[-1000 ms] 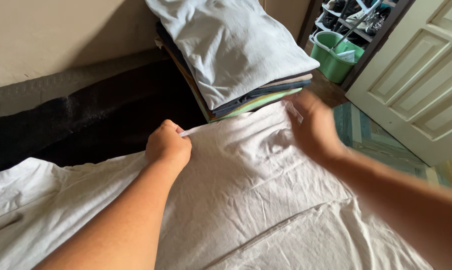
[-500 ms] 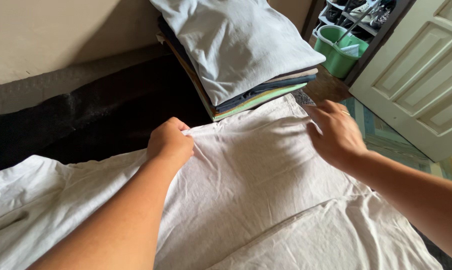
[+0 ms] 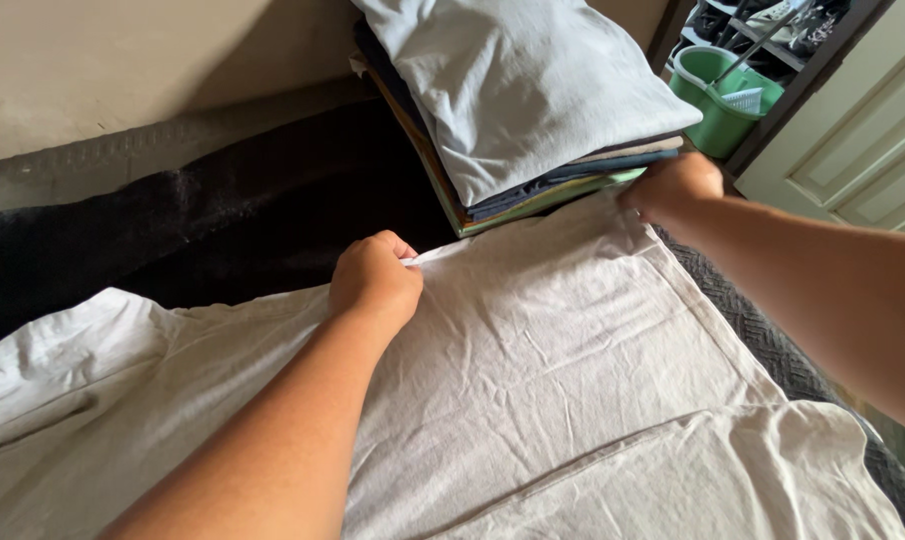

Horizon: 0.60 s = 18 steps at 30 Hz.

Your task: The person folds a white t-shirt on a dark surface. They smooth the fabric, fold the sleeves inward, fold the sides, and then fold the shirt in half before placing it on a stack of folded clothes.

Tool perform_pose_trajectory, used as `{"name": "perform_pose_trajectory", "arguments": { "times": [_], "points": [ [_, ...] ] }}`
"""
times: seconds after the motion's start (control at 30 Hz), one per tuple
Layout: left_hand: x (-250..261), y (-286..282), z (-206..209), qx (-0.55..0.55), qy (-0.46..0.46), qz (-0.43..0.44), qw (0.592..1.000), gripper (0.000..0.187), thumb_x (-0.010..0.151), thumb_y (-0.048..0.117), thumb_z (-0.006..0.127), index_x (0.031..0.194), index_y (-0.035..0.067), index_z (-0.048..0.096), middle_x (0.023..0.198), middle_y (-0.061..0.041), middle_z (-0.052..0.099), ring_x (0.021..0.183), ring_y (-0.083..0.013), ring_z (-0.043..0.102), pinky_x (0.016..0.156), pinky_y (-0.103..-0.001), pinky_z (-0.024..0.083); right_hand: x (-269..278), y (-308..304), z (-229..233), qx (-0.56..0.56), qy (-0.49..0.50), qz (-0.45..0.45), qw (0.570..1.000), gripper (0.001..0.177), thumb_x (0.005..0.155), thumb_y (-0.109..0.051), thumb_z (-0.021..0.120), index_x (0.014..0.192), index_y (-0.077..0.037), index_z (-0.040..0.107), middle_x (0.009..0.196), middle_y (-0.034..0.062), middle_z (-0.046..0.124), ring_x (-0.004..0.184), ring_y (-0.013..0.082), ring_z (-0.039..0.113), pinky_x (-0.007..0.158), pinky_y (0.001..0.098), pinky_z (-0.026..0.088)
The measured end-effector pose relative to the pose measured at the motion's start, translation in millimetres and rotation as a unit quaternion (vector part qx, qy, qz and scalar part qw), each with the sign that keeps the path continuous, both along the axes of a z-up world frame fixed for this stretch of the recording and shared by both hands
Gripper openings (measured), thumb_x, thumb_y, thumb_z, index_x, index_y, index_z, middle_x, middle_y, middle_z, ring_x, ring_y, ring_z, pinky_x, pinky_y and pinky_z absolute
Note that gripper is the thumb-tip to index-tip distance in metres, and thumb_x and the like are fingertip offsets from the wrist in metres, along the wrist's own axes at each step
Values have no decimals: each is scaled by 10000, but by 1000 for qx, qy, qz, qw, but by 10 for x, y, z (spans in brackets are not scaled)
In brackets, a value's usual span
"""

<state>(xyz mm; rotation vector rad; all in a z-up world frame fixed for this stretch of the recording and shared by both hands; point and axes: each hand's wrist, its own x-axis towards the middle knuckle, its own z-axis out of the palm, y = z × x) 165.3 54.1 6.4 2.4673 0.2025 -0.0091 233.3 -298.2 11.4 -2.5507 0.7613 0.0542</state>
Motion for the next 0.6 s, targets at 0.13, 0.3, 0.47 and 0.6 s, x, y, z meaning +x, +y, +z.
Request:
{"name": "perform_pose_trajectory", "arguments": {
  "times": [0.13,0.3,0.47,0.6],
  "points": [
    [20,-1,53,-30,26,13,999,167,885,177,695,1044,148,735,1040,-81,758,966,-270,734,827,-403,584,79,-10,322,364,-36,-158,917,159,975,-37,638,1079,74,682,1003,224,706,800,302,770,731,315,625],
    [41,-59,37,-30,17,20,999,140,898,176,678,1023,138,728,1000,-86,761,948,-276,734,821,-410,585,-2,1,260,399,-92,-156,899,219,1010,-54,557,1184,46,646,1000,206,715,844,288,765,743,355,627],
    [-74,38,60,40,-49,0,998,170,773,89,740,930,154,753,1018,-72,694,1015,-296,664,836,-418,552,-268,101,242,437,-176,-120,874,219,970,-25,622,1174,54,625,1055,156,700,914,285,769,791,336,624],
    [-300,210,284,62,-50,-18,997,137,795,91,736,920,146,726,1019,-56,691,1041,-285,650,861,-422,534,-592,112,472,424,-188,-82,882,342,839,92,670,1161,-22,664,1080,83,691,1009,225,749,844,285,612]
  ]
}}
